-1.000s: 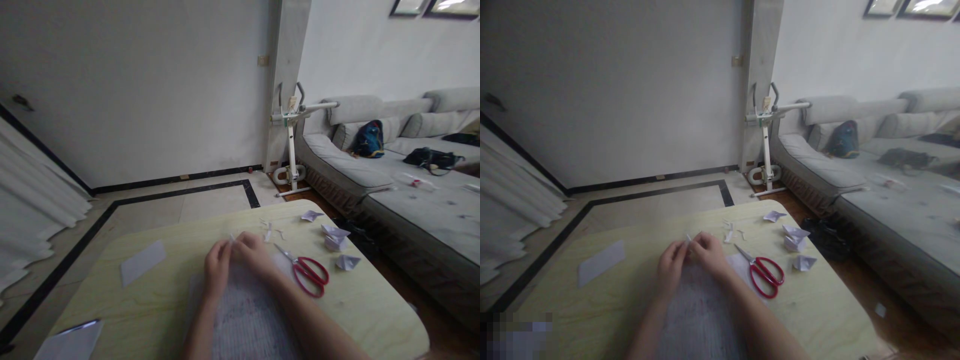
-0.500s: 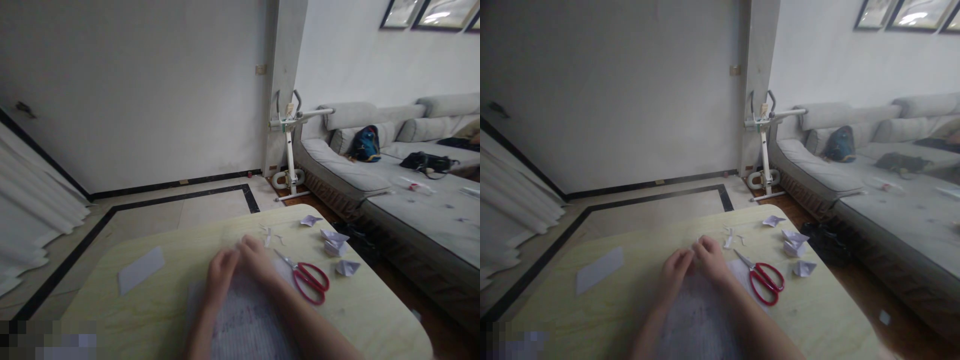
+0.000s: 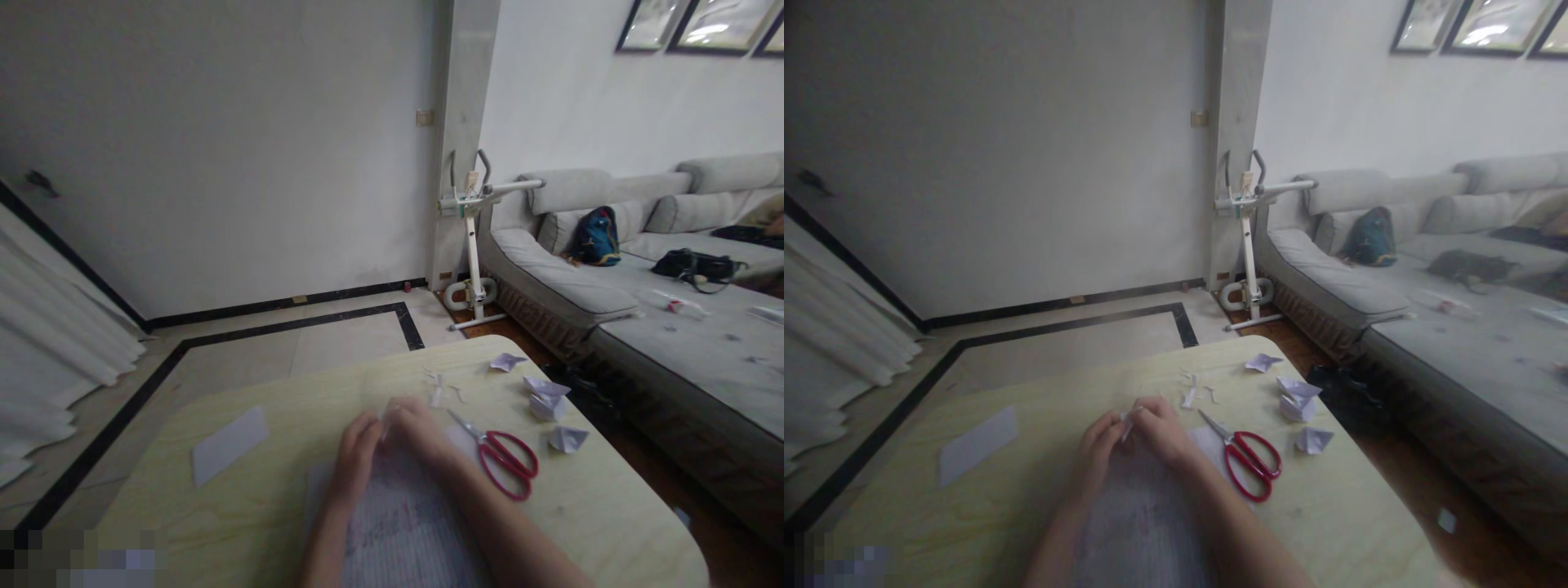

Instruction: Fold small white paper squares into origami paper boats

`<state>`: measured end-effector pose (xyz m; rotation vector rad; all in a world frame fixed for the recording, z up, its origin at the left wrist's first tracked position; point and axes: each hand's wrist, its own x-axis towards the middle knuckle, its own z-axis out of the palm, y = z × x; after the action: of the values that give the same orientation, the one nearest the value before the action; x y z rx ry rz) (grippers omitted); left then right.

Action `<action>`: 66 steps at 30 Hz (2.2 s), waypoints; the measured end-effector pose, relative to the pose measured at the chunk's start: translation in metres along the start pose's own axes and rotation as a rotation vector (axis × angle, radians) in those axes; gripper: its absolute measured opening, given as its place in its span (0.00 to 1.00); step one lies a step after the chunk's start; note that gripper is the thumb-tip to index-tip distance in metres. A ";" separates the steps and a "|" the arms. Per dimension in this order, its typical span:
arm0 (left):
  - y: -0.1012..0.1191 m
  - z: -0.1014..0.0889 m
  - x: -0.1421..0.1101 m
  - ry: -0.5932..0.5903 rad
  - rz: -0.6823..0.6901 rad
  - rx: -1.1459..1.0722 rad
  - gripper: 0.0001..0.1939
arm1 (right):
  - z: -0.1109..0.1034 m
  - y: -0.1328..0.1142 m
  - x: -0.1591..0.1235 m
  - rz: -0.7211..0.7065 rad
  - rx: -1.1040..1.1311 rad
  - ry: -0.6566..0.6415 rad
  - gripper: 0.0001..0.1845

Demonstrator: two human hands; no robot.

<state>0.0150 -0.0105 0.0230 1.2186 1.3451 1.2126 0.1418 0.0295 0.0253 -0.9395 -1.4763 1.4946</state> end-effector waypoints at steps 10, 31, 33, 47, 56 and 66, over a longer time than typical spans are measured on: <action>-0.005 0.004 0.003 0.071 0.095 0.161 0.16 | 0.001 -0.001 0.002 -0.010 0.012 0.110 0.13; -0.011 0.002 0.006 0.110 0.148 0.219 0.19 | 0.002 0.003 0.003 -0.026 -0.046 0.114 0.14; -0.009 0.002 0.006 0.112 0.136 0.208 0.17 | 0.002 0.002 0.003 -0.036 -0.057 0.129 0.15; -0.008 0.001 0.005 0.217 0.166 0.174 0.15 | 0.003 -0.003 0.002 -0.082 -0.124 0.128 0.19; -0.008 0.000 0.005 0.230 0.157 0.190 0.15 | 0.003 0.007 0.004 -0.068 -0.153 0.117 0.19; -0.015 -0.001 0.009 0.225 0.132 0.146 0.16 | 0.002 0.010 0.006 -0.073 -0.085 0.120 0.20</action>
<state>0.0116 -0.0017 0.0082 1.3212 1.5605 1.3974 0.1374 0.0344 0.0152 -0.9971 -1.4806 1.3094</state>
